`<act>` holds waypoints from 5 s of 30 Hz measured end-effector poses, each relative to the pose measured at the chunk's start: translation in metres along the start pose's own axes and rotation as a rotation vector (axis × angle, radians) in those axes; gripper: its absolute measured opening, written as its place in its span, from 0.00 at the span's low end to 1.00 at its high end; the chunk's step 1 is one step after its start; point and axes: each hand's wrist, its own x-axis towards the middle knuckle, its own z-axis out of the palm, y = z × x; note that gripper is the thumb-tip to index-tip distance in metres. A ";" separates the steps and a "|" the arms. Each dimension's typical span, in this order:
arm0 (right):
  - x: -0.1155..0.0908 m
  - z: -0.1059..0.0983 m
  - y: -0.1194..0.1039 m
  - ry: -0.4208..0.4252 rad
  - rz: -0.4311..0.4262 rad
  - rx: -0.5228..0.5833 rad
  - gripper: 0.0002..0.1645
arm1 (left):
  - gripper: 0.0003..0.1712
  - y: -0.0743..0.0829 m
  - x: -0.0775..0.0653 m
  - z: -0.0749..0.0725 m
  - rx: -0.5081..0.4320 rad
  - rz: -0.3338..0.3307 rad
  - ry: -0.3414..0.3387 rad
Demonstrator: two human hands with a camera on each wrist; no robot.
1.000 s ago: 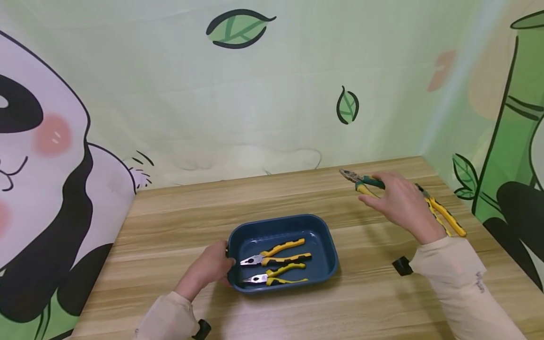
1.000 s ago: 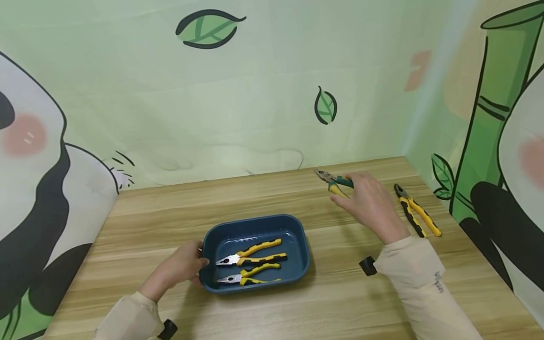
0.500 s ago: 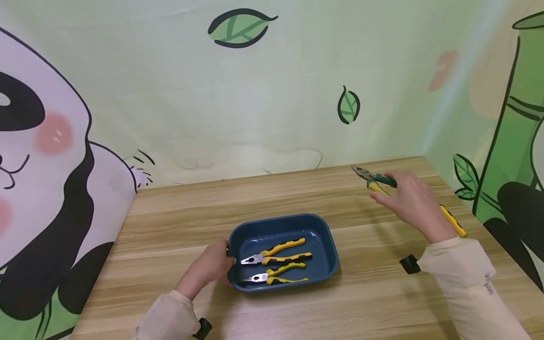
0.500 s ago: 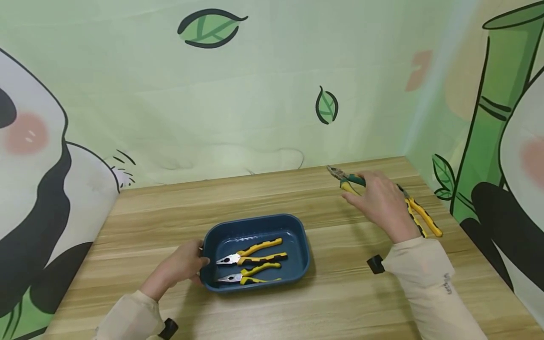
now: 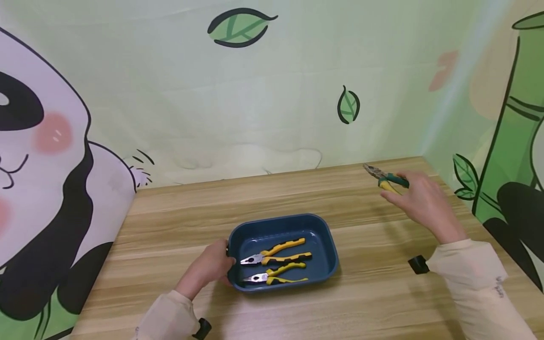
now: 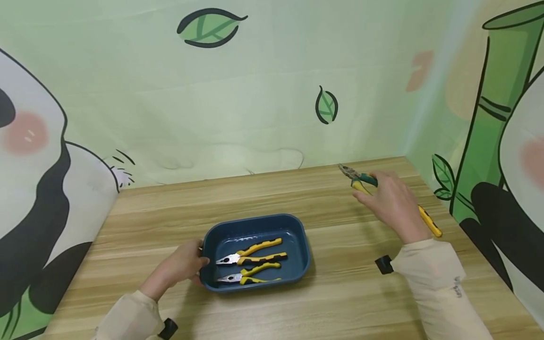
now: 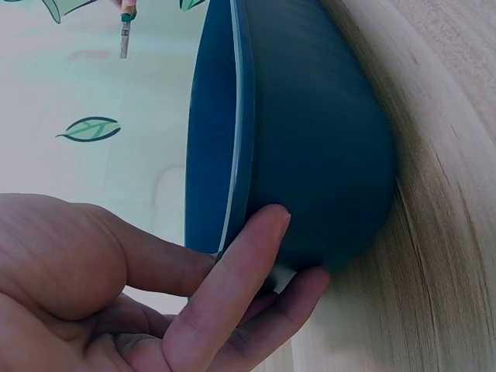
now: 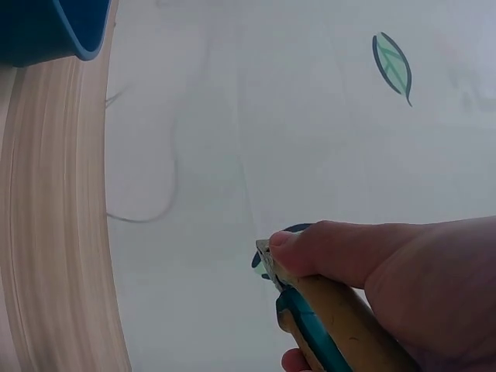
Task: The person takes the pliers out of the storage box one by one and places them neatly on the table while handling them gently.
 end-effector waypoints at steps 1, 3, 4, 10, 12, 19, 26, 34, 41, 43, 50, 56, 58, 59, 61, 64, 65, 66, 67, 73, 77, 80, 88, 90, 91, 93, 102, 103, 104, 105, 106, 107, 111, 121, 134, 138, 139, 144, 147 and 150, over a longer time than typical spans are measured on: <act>0.000 0.000 0.001 0.001 0.004 0.002 0.42 | 0.20 0.000 0.000 0.000 -0.002 0.002 0.001; -0.001 -0.001 0.004 0.003 0.009 -0.004 0.43 | 0.20 0.000 0.000 0.000 -0.003 -0.001 -0.001; -0.001 -0.001 0.005 0.004 0.013 -0.007 0.42 | 0.20 0.000 0.000 0.000 -0.003 0.002 0.001; -0.002 -0.003 0.012 0.014 0.018 -0.021 0.42 | 0.17 -0.002 -0.002 -0.001 0.008 0.029 0.017; -0.002 -0.004 0.014 0.020 0.016 -0.021 0.43 | 0.17 -0.002 -0.001 -0.001 0.011 0.031 0.018; -0.004 -0.008 0.019 0.036 0.037 -0.019 0.41 | 0.17 -0.002 -0.001 -0.001 0.001 0.037 0.022; -0.005 -0.011 0.027 0.055 0.046 -0.053 0.44 | 0.17 -0.001 -0.002 -0.001 -0.011 0.040 0.024; -0.006 -0.017 0.031 0.047 0.089 -0.057 0.47 | 0.18 -0.002 -0.002 -0.001 -0.019 0.032 0.019; -0.006 -0.019 0.035 0.055 0.121 -0.057 0.46 | 0.19 -0.002 -0.003 -0.002 -0.014 0.026 0.014; -0.007 -0.020 0.036 0.056 0.123 -0.057 0.47 | 0.19 -0.002 -0.003 -0.002 -0.012 0.025 0.013; -0.007 -0.023 0.038 0.068 0.133 -0.052 0.47 | 0.19 -0.001 -0.002 -0.002 -0.017 0.025 0.009; -0.007 -0.026 0.037 0.069 0.149 -0.056 0.46 | 0.20 0.001 -0.003 -0.002 -0.024 0.011 0.009; -0.007 -0.026 0.037 0.068 0.149 -0.057 0.46 | 0.20 0.001 -0.004 -0.002 -0.022 0.008 0.008; -0.007 -0.026 0.037 0.066 0.150 -0.058 0.46 | 0.20 0.001 -0.004 -0.002 -0.017 0.007 0.010; -0.007 -0.027 0.036 0.063 0.152 -0.060 0.47 | 0.20 0.001 -0.003 -0.002 -0.007 0.009 0.012; -0.007 -0.028 0.036 0.061 0.156 -0.064 0.48 | 0.20 0.001 -0.002 -0.002 0.002 0.012 0.017; -0.007 -0.028 0.036 0.061 0.158 -0.064 0.49 | 0.20 0.000 -0.002 -0.002 0.004 0.013 0.017; -0.006 -0.029 0.036 0.061 0.160 -0.066 0.49 | 0.20 0.000 -0.002 -0.002 0.001 0.013 0.017; -0.006 -0.029 0.036 0.062 0.161 -0.067 0.49 | 0.20 0.000 -0.002 -0.002 -0.003 0.012 0.018; -0.005 -0.031 0.036 0.068 0.166 -0.078 0.51 | 0.20 0.001 -0.003 -0.002 -0.020 0.012 0.014; -0.005 -0.032 0.035 0.063 0.176 -0.081 0.52 | 0.19 0.001 -0.004 -0.003 -0.020 0.017 0.017; -0.004 -0.033 0.035 0.060 0.181 -0.081 0.52 | 0.20 0.002 -0.004 -0.003 -0.021 0.014 0.011; -0.005 -0.030 0.034 0.070 0.179 -0.065 0.51 | 0.21 0.000 -0.004 -0.003 -0.015 0.007 0.003; -0.006 -0.029 0.035 0.072 0.177 -0.063 0.50 | 0.21 0.001 -0.004 -0.003 -0.013 0.007 0.001; -0.006 -0.028 0.036 0.072 0.175 -0.062 0.50 | 0.21 0.001 -0.004 -0.003 -0.015 0.006 0.002; -0.006 -0.026 0.037 0.074 0.171 -0.058 0.49 | 0.21 0.001 -0.004 -0.003 -0.017 0.002 0.002; -0.004 -0.018 0.040 0.055 0.201 -0.053 0.50 | 0.21 0.000 -0.003 -0.003 -0.021 0.010 0.005; -0.004 -0.018 0.040 0.052 0.208 -0.051 0.50 | 0.20 0.000 -0.003 -0.003 -0.022 0.012 0.005; -0.004 -0.017 0.040 0.048 0.216 -0.051 0.50 | 0.20 0.000 -0.004 -0.003 -0.021 0.013 0.005; -0.004 -0.016 0.040 0.045 0.223 -0.052 0.50 | 0.20 0.000 -0.004 -0.003 -0.019 0.015 0.003; -0.004 -0.016 0.041 0.043 0.226 -0.053 0.50 | 0.20 0.000 -0.004 -0.003 -0.018 0.015 0.003; -0.003 -0.015 0.041 0.041 0.230 -0.054 0.50 | 0.21 0.000 -0.004 -0.003 -0.016 0.015 0.002; -0.002 -0.013 0.044 0.039 0.225 -0.068 0.50 | 0.21 0.000 -0.004 -0.003 -0.008 0.014 0.001; -0.002 -0.006 0.049 0.042 0.240 -0.069 0.49 | 0.20 -0.001 -0.003 -0.002 -0.004 0.011 0.004; 0.000 0.005 0.058 0.035 0.231 -0.030 0.47 | 0.20 0.000 -0.003 -0.003 0.016 0.013 0.008; 0.001 0.009 0.060 0.035 0.220 -0.027 0.45 | 0.20 0.000 -0.003 -0.003 0.012 0.007 0.008; 0.001 0.009 0.061 0.032 0.219 -0.027 0.45 | 0.20 -0.001 -0.003 -0.002 0.008 0.004 0.009; 0.001 0.013 0.062 0.007 0.228 -0.024 0.48 | 0.20 -0.001 -0.003 -0.002 -0.005 0.007 0.010; 0.002 0.015 0.064 0.003 0.226 -0.028 0.48 | 0.20 -0.001 -0.004 -0.002 -0.015 0.006 0.011; 0.002 0.018 0.065 0.014 0.211 -0.039 0.47 | 0.20 -0.001 -0.004 -0.002 -0.025 0.005 0.011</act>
